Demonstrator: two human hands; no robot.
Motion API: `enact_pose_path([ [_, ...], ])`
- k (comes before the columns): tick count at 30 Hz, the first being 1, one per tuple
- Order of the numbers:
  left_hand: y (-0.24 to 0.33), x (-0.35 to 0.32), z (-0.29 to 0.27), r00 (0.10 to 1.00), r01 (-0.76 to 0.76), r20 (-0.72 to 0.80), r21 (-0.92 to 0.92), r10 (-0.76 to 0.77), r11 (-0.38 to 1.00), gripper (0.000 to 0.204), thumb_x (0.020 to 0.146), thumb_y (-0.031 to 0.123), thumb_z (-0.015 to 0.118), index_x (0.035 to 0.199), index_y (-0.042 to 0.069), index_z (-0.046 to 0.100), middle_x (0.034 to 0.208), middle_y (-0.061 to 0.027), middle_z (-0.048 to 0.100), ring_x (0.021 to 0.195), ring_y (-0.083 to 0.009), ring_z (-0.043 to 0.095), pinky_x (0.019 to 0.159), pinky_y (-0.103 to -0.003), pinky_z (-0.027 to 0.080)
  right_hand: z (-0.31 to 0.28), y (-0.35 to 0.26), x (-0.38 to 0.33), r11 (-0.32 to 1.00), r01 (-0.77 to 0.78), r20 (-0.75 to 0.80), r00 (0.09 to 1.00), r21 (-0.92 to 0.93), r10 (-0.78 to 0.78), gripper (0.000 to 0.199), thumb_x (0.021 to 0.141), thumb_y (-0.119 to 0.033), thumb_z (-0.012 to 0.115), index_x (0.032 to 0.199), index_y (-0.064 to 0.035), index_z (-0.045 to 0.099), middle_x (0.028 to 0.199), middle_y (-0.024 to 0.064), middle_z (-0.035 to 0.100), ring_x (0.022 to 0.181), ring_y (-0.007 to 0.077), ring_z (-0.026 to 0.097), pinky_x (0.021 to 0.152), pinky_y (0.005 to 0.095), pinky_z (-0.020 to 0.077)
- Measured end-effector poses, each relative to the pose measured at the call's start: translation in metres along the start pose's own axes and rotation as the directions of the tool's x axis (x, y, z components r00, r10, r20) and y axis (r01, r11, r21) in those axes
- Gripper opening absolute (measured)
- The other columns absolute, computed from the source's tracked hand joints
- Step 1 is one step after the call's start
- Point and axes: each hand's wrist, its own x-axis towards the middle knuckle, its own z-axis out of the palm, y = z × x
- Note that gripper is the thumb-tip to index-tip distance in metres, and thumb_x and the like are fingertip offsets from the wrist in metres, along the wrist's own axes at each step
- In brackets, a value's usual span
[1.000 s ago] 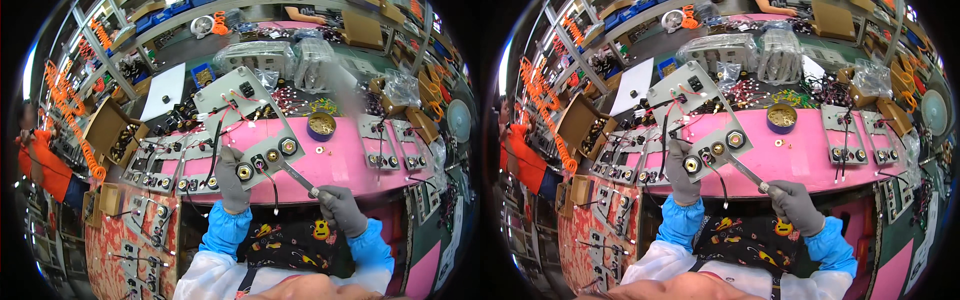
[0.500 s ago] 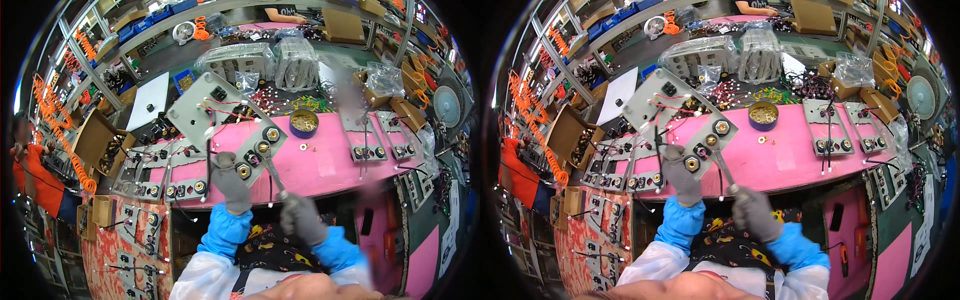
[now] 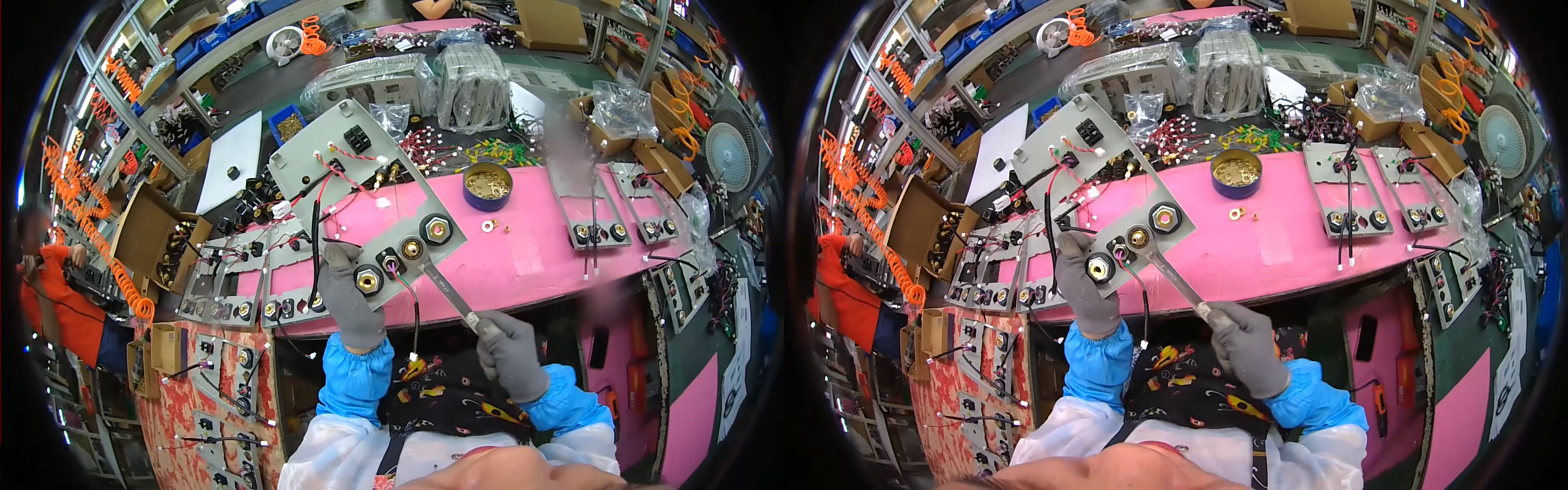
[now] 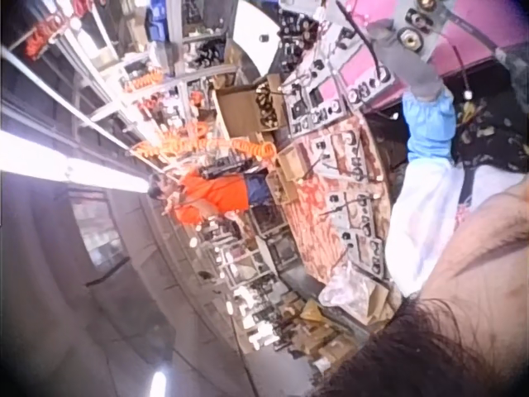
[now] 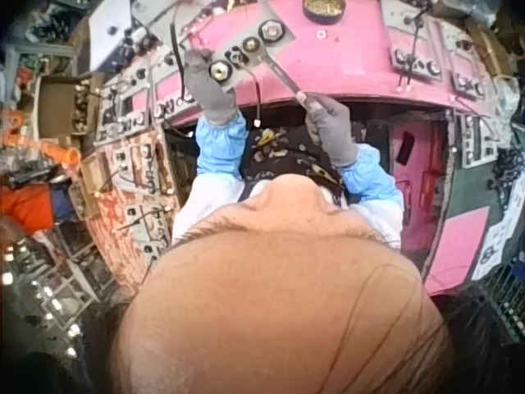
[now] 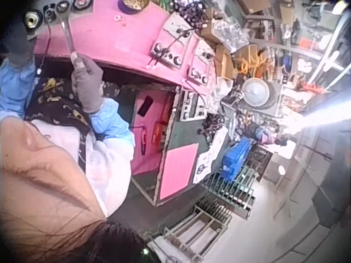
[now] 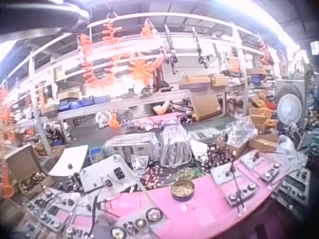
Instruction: Assemble electronic control panels by attaching buttons, wires, and using a socket wrench to tighten components on an assembly line.
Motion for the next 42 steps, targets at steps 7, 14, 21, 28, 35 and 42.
enact_pose_path([
  [7,-0.015,-0.003,0.016,0.999,0.012,0.036,0.109,-0.016,0.994,0.04,0.1,0.042,0.054,0.087,0.004,0.056,0.078,-0.0004,0.049,0.069,-0.0073,0.048,0.06,-0.023,0.043,0.029,0.054,-0.003,0.982,0.142,-0.147,0.981,0.127,-0.123,0.041,0.099,-0.037,0.056,0.117,-0.0006,0.058,0.056,-0.0019,0.04,0.043,0.0063,0.036,0.039,0.0233,0.0313],
  [14,-0.037,0.004,0.011,0.987,0.119,0.096,0.092,-0.128,0.989,0.042,0.098,0.044,0.056,0.099,0.001,0.062,0.084,-0.0011,0.053,0.071,-0.0071,0.053,0.061,-0.022,0.044,-0.023,0.015,-0.008,0.937,0.31,-0.26,0.902,-0.163,-0.344,0.028,0.096,-0.017,0.063,0.116,0.0017,0.063,0.068,-0.0026,0.053,0.051,0.0029,0.046,0.043,0.0212,0.0353],
  [21,-0.045,0.019,0.004,0.848,0.412,0.228,0.284,-0.478,0.866,0.047,0.099,0.038,0.057,0.125,-0.001,0.057,0.099,-0.0041,0.055,0.093,-0.0126,0.05,0.084,-0.028,0.042,-0.101,-0.043,0.057,0.896,0.13,-0.441,0.834,-0.425,-0.33,0.036,0.096,-0.021,0.055,0.128,-0.0032,0.055,0.056,0.0005,0.05,0.044,0.0121,0.049,0.043,0.0265,0.0401],
  [28,-0.01,0.007,-0.008,0.892,-0.029,0.269,0.836,-0.363,0.548,0.06,0.091,0.04,0.065,0.129,-0.004,0.054,0.098,-0.0114,0.066,0.085,-0.015,0.061,0.077,-0.032,0.049,-0.104,-0.033,0.087,-0.122,-0.205,-0.004,0.525,-0.971,-0.851,0.042,0.083,-0.017,0.068,0.123,-0.0108,0.057,0.108,0.0137,0.059,0.09,0.0332,0.063,0.076,0.0453,0.0514],
  [35,0.054,0.016,0.071,0.493,-0.826,0.856,0.516,-0.156,0.226,0.029,0.086,0.028,0.068,0.112,0.013,0.069,0.083,-0.0122,0.07,0.075,-0.0304,0.068,0.065,-0.04,0.053,-0.081,-0.038,0.138,0.003,0.069,0.05,0.744,-0.998,-0.666,0.028,0.083,-0.014,0.067,0.111,-0.0116,0.061,0.099,0.013,0.061,0.088,0.0352,0.063,0.072,0.0454,0.0511],
  [42,-0.065,0.076,0.155,-0.013,-0.959,0.906,0.108,-0.423,0.261,0.018,0.08,0.014,0.069,0.098,0.016,0.07,0.087,-0.0087,0.068,0.083,-0.0297,0.068,0.069,-0.042,0.052,-0.088,-0.024,0.155,0.109,0.131,0.022,0.735,-0.985,-0.678,0.017,0.084,-0.017,0.065,0.099,-0.0092,0.06,0.095,0.0151,0.059,0.082,0.0374,0.063,0.069,0.0476,0.0514],
])
